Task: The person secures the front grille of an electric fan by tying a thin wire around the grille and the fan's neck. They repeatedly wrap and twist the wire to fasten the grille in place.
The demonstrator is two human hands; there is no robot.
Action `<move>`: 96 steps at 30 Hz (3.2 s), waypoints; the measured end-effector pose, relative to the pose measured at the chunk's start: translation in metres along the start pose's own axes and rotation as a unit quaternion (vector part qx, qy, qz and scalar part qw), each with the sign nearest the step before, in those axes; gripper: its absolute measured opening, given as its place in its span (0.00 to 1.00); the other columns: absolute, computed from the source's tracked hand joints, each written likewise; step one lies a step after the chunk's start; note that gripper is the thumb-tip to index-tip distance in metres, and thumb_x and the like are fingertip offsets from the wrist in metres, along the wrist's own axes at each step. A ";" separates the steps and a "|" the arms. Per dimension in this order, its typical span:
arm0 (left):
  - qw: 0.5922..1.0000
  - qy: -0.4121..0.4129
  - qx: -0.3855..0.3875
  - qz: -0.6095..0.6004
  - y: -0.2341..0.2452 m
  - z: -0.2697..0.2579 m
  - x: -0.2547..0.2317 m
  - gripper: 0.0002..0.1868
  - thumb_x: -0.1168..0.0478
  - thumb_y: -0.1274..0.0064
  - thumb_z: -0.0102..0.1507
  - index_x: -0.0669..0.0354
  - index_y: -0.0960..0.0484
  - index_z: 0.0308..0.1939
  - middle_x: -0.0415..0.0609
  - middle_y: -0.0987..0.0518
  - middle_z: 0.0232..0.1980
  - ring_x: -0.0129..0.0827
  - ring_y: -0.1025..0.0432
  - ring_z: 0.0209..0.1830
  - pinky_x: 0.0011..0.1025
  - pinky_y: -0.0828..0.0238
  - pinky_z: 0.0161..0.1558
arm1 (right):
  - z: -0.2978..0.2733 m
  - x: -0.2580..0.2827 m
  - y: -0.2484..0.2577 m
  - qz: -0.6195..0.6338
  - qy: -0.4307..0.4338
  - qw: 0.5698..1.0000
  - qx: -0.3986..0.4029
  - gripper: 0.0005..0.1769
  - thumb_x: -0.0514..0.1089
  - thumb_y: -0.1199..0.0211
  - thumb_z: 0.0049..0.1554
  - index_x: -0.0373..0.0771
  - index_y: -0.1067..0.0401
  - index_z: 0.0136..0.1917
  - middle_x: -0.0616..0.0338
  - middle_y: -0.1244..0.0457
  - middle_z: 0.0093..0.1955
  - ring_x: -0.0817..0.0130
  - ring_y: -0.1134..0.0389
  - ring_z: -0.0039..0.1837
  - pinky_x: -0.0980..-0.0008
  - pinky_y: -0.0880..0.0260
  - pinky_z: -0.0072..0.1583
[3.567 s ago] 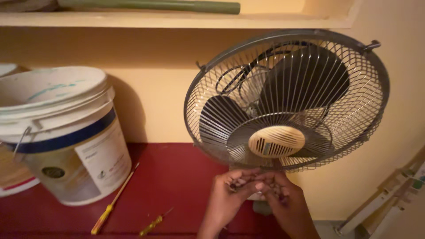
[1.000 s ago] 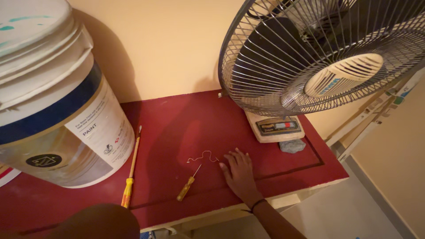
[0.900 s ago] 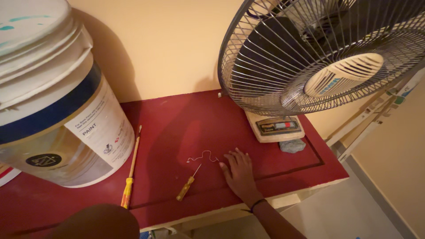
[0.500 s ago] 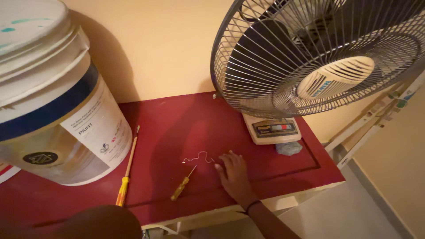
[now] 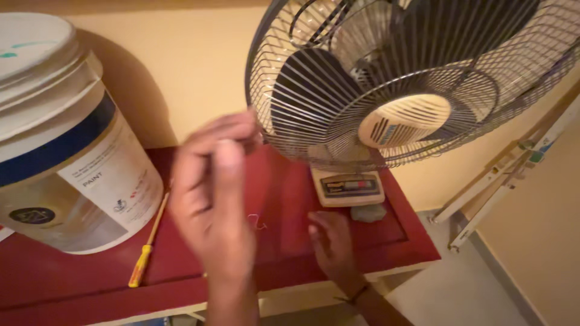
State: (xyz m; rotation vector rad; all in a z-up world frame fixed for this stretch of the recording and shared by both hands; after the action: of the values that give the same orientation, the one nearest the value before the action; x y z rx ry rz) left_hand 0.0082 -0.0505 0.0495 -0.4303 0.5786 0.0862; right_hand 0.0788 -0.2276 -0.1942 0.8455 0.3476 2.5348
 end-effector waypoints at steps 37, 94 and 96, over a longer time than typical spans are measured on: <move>0.925 0.058 0.090 0.365 -0.075 -0.027 0.080 0.40 0.48 0.36 0.58 0.43 0.31 0.74 0.62 0.51 0.82 0.61 0.51 0.79 0.63 0.48 0.67 | 0.317 0.123 0.180 -0.301 0.294 0.903 -0.087 0.24 0.46 0.40 0.63 0.43 0.29 0.72 0.50 0.43 0.77 0.50 0.48 0.83 0.36 0.64 0.83; 0.943 -0.141 0.027 0.301 -0.074 0.128 0.062 0.16 0.59 0.51 0.69 0.62 0.16 0.57 0.54 0.16 0.44 0.46 0.23 0.43 0.41 0.27 0.47 | 0.400 0.169 0.161 -0.518 0.202 0.826 0.095 0.19 0.34 0.36 0.44 0.47 0.17 0.48 0.48 0.29 0.39 0.49 0.27 0.39 0.53 0.25 0.44; 0.938 -0.138 0.040 0.315 -0.077 0.128 0.064 0.17 0.60 0.54 0.70 0.62 0.18 0.59 0.55 0.17 0.43 0.47 0.25 0.41 0.42 0.29 0.47 | 0.400 0.168 0.160 -0.517 0.203 0.826 0.094 0.18 0.34 0.35 0.45 0.47 0.17 0.48 0.49 0.29 0.39 0.50 0.27 0.39 0.53 0.26 0.44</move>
State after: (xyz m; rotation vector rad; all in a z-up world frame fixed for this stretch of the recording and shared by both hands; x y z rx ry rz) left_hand 0.1422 -0.0694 0.1387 -0.1335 0.4212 0.7249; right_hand 0.1526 -0.2477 0.2620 0.0521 0.9100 1.6057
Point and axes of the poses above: each hand's wrist, its own z-axis towards the middle knuckle, its own y-axis out of the back of the hand, x = y × z, the point moved 5 cm from there along z, towards the middle knuckle
